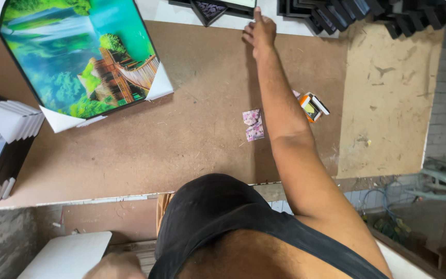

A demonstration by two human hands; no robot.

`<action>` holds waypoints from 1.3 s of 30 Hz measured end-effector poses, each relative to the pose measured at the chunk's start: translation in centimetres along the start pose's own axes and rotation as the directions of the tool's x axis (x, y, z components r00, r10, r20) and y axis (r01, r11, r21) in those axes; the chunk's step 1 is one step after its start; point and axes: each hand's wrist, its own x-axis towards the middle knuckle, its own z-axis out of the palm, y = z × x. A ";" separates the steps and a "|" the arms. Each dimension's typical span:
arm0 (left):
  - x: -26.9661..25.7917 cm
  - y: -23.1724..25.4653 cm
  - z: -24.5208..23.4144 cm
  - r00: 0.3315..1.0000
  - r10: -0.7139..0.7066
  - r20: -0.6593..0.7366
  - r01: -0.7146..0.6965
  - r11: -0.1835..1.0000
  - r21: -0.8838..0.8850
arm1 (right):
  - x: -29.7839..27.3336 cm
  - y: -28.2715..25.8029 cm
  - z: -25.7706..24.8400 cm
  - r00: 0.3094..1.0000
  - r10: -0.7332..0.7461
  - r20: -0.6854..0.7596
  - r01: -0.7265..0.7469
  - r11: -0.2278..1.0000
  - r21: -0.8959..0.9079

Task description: The person places printed images into black frames and secures them with a stapler. They handle multiple frames, including landscape and calligraphy prints, and stack the finished items on the table.

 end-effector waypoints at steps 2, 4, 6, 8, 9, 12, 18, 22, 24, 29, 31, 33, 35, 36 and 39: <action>0.4 1.1 1.9 1.000 -0.006 -0.011 0.006 1.000 0.021 | 2.6 0.2 -0.1 0.997 0.025 0.072 -0.030 0.996 0.079; 1.0 1.5 3.2 1.000 -0.015 -0.021 0.016 0.999 0.040 | 4.1 0.2 0.3 0.988 0.053 0.143 -0.077 0.983 0.165; 1.2 1.9 4.5 0.999 -0.026 -0.026 0.027 0.998 0.051 | 4.8 0.4 0.9 0.978 0.048 0.202 -0.074 0.989 0.125; 1.2 2.5 6.2 0.999 -0.042 -0.026 0.043 0.998 0.048 | 4.8 0.3 1.0 0.965 0.028 0.260 -0.069 0.986 0.150; 1.1 2.6 6.5 0.998 -0.050 -0.028 0.051 0.998 0.041 | 4.7 0.0 1.1 0.956 0.008 0.292 -0.067 0.979 0.194; -0.2 4.0 8.3 0.993 -0.098 -0.071 0.101 0.994 0.037 | 2.2 -0.2 -0.5 0.924 -0.041 0.381 -0.078 0.954 0.290; -1.7 4.9 9.6 0.925 -0.213 -0.314 0.228 0.974 0.012 | -10.1 -1.0 -9.3 0.797 -0.011 0.604 -0.250 0.904 0.346; -2.5 1.2 10.3 0.820 -0.434 -0.372 0.447 0.893 -0.056 | -21.2 0.7 -15.8 0.706 -0.049 0.707 -0.203 0.942 0.268; -3.6 -0.8 10.9 0.811 -0.483 -0.330 0.432 0.875 -0.217 | -25.3 1.5 -17.9 0.655 -0.021 0.755 -0.219 0.951 0.216; -6.8 -2.8 11.7 0.595 -0.599 -0.536 0.239 0.768 -0.594 | -31.3 2.9 -21.3 0.559 0.048 0.828 -0.098 0.995 0.009; -7.8 -2.6 11.6 0.558 -0.603 -0.570 0.171 0.755 -0.632 | -32.1 3.0 -21.8 0.537 0.030 0.843 -0.072 0.997 0.011; -8.7 -1.8 11.7 0.447 -0.653 -0.612 0.148 0.728 -0.669 | -32.7 2.6 -22.6 0.536 -0.008 0.844 -0.043 0.998 0.037; -9.0 -1.1 12.6 0.436 -0.662 -0.609 0.077 0.702 -0.708 | -32.7 1.8 -22.5 0.536 -0.167 0.827 -0.133 0.951 0.278; -8.8 -1.0 13.0 0.443 -0.670 -0.595 0.042 0.679 -0.733 | -32.8 1.2 -22.4 0.554 -0.246 0.795 -0.170 0.902 0.397; -9.1 -0.3 15.8 0.476 -0.680 -0.558 -0.073 0.602 -0.795 | -33.0 -0.7 -21.4 0.455 -0.200 0.868 -0.136 0.947 0.290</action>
